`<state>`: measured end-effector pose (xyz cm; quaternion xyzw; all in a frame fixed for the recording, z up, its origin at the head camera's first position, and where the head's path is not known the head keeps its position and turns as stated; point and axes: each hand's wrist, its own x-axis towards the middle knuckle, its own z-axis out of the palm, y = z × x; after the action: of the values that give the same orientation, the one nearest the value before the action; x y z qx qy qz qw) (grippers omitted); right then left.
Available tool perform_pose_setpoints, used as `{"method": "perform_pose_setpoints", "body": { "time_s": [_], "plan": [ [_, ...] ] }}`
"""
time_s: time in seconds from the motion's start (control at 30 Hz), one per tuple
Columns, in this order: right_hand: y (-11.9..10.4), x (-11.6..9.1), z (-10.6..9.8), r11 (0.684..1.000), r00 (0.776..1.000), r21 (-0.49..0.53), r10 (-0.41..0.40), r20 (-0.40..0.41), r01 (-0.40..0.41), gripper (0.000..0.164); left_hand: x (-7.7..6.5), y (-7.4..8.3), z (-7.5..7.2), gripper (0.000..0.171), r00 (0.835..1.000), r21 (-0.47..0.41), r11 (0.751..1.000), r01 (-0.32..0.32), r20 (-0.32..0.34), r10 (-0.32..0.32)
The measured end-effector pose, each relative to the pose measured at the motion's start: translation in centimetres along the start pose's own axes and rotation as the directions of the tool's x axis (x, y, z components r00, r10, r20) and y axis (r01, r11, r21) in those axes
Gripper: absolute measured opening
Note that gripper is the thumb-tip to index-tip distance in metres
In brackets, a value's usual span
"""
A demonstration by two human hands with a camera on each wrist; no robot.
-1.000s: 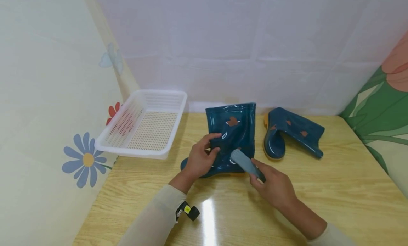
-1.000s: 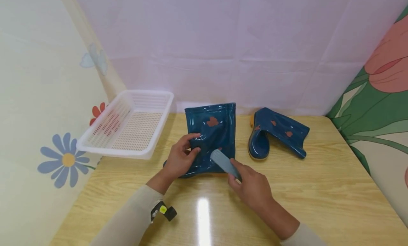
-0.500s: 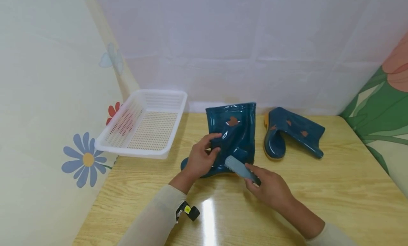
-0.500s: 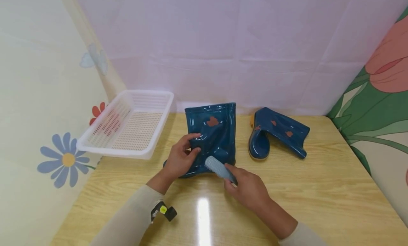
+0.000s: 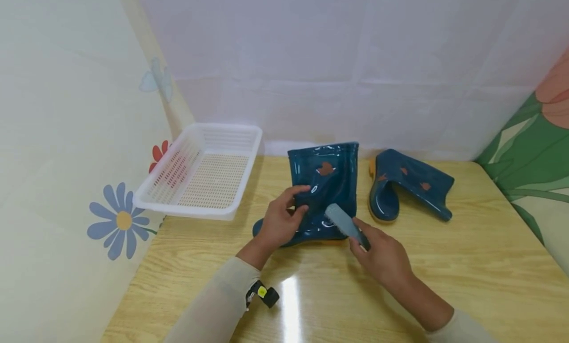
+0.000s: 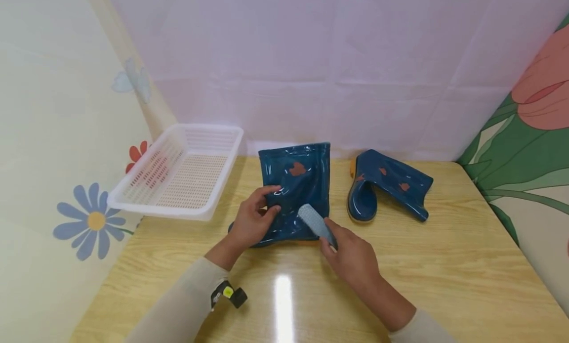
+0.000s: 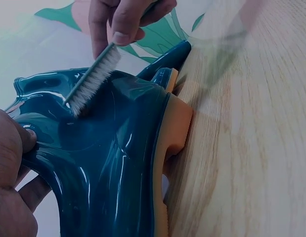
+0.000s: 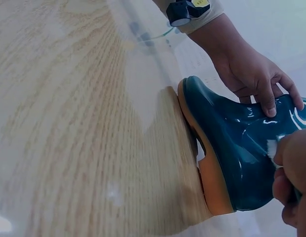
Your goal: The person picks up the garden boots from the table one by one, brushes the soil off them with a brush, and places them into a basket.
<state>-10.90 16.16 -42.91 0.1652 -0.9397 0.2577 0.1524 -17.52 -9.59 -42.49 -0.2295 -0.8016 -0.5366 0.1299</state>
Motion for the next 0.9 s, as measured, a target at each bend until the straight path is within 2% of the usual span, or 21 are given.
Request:
{"method": "perform_pose_setpoints", "body": {
  "time_s": [0.13,0.27,0.5,0.6,0.67,0.77,0.83,0.9],
  "plan": [
    [-0.18,-0.34,0.25,0.999,0.995,0.003,-0.049,0.084,0.049,0.047,0.00,-0.11,0.02,0.048,1.000,-0.005,1.000,0.000,-0.002,0.000],
    [-0.18,-0.58,0.28,0.994,0.990,-0.007,-0.105,0.093,0.106,0.047,0.00,-0.15,0.03,0.048,1.000,-0.009,1.000,0.008,-0.001,-0.008],
    [0.26,-0.07,-0.12,1.000,1.000,-0.021,-0.010,-0.010,0.010,0.047,0.00,-0.14,0.07,0.048,1.000,-0.003,1.000,0.006,0.002,-0.006],
    [0.40,-0.04,-0.15,1.000,1.000,-0.013,-0.005,0.005,0.005,0.047,0.00,-0.10,0.09,0.048,1.000,-0.001,1.000,0.012,0.004,-0.012],
    [0.40,-0.15,-0.06,0.999,0.998,-0.010,-0.041,0.055,0.042,0.047,0.02,-0.06,0.10,0.048,1.000,-0.003,1.000,0.012,0.002,-0.012],
    [0.33,-0.42,0.11,0.991,0.982,-0.008,-0.134,0.132,0.136,0.046,0.04,-0.07,0.08,0.048,1.000,-0.005,1.000,0.006,-0.007,-0.006],
    [0.29,-0.59,0.17,0.981,0.970,-0.011,-0.191,0.151,0.195,0.047,0.07,-0.12,0.06,0.048,1.000,-0.004,1.000,0.000,-0.009,0.000],
    [0.22,-0.68,0.07,0.977,0.966,-0.006,-0.209,0.153,0.213,0.047,0.09,-0.18,0.04,0.048,1.000,-0.002,1.000,-0.005,-0.007,0.005]
  ]
}}
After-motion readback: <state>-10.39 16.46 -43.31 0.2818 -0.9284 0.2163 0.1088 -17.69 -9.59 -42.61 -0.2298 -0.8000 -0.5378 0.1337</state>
